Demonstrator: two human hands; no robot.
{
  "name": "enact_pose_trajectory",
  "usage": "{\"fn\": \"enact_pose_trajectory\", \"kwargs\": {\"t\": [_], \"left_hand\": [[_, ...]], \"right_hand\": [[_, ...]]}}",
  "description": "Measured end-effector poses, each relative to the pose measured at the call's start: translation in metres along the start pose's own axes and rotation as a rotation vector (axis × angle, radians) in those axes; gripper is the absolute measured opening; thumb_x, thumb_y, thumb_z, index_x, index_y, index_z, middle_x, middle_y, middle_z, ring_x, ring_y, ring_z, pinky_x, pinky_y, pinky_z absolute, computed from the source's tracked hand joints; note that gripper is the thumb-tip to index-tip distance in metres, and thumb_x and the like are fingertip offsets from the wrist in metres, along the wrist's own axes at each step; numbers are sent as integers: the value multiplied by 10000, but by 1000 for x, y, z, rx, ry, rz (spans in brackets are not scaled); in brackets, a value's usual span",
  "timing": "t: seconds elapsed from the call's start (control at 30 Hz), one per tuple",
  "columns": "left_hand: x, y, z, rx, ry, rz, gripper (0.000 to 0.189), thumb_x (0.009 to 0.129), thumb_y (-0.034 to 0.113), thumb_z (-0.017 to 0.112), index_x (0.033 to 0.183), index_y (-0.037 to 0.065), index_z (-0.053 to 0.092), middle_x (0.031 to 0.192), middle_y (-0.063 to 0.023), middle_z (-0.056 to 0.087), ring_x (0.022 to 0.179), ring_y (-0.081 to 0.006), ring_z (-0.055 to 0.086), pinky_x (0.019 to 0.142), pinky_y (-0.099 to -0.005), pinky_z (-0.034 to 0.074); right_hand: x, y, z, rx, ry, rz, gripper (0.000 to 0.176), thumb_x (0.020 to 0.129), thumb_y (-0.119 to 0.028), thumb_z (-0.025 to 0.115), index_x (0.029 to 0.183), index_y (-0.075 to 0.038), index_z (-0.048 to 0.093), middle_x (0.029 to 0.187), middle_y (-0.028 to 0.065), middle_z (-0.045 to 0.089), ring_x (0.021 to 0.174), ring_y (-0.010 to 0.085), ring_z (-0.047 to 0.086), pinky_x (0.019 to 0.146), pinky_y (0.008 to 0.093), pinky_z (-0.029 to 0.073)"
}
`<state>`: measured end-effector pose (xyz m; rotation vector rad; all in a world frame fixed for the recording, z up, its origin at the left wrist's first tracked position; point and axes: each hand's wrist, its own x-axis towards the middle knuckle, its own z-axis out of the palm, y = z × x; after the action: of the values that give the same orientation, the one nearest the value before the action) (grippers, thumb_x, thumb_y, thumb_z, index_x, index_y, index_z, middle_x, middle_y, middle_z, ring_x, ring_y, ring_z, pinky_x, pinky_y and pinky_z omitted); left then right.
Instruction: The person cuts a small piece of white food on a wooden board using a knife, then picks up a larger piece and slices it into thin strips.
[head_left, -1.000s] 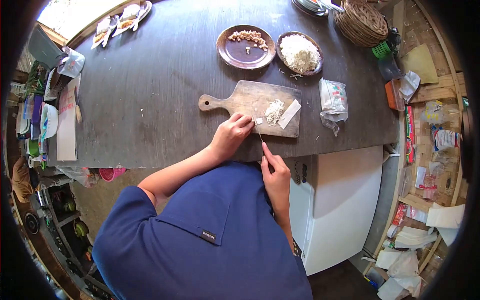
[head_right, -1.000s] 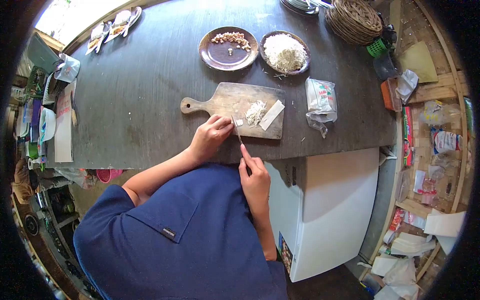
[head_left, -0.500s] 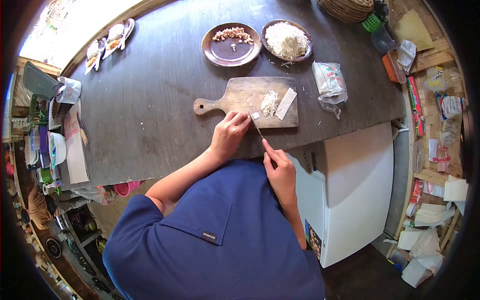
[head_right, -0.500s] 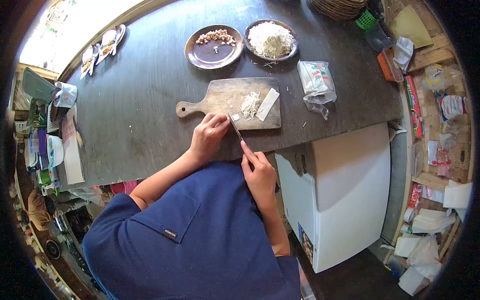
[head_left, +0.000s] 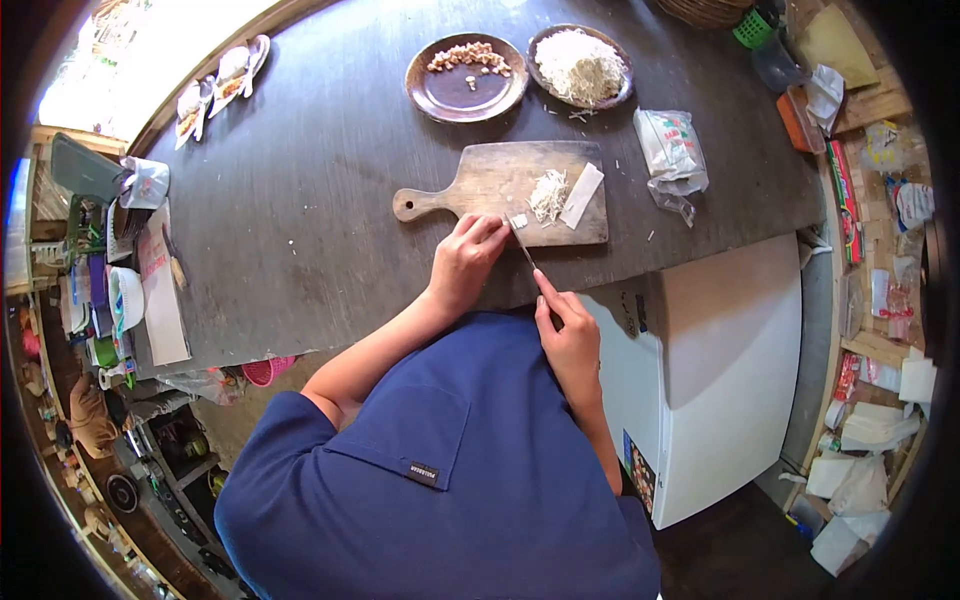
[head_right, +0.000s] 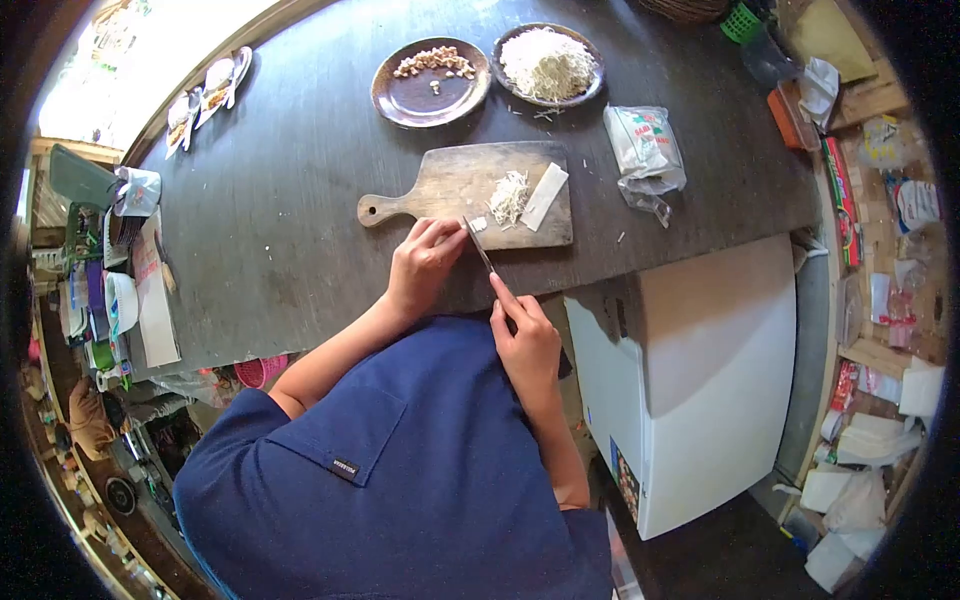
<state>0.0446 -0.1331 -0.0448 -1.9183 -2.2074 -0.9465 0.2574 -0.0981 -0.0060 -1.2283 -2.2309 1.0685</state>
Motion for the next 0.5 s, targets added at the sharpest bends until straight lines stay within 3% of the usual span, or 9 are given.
{"fn": "enact_pose_trajectory", "kwargs": {"t": [0.03,0.5], "left_hand": [[0,1,0,-5,5,15,266,847,72,723,1113,56,738,1090,-50,681,1035,-249,675,828,-353,609],[1,0,1,-4,1,16,220,859,82,742,1079,72,744,1083,-30,678,985,-239,664,800,-356,609]], "right_hand": [[1,2,1,-3,4,10,423,1010,-158,685,1414,-277,727,907,99,669,772,321,698,724,446,564],[3,1,5,-30,11,-7,428,1000,-167,697,1410,-284,730,917,95,672,781,328,712,723,451,578]]}}
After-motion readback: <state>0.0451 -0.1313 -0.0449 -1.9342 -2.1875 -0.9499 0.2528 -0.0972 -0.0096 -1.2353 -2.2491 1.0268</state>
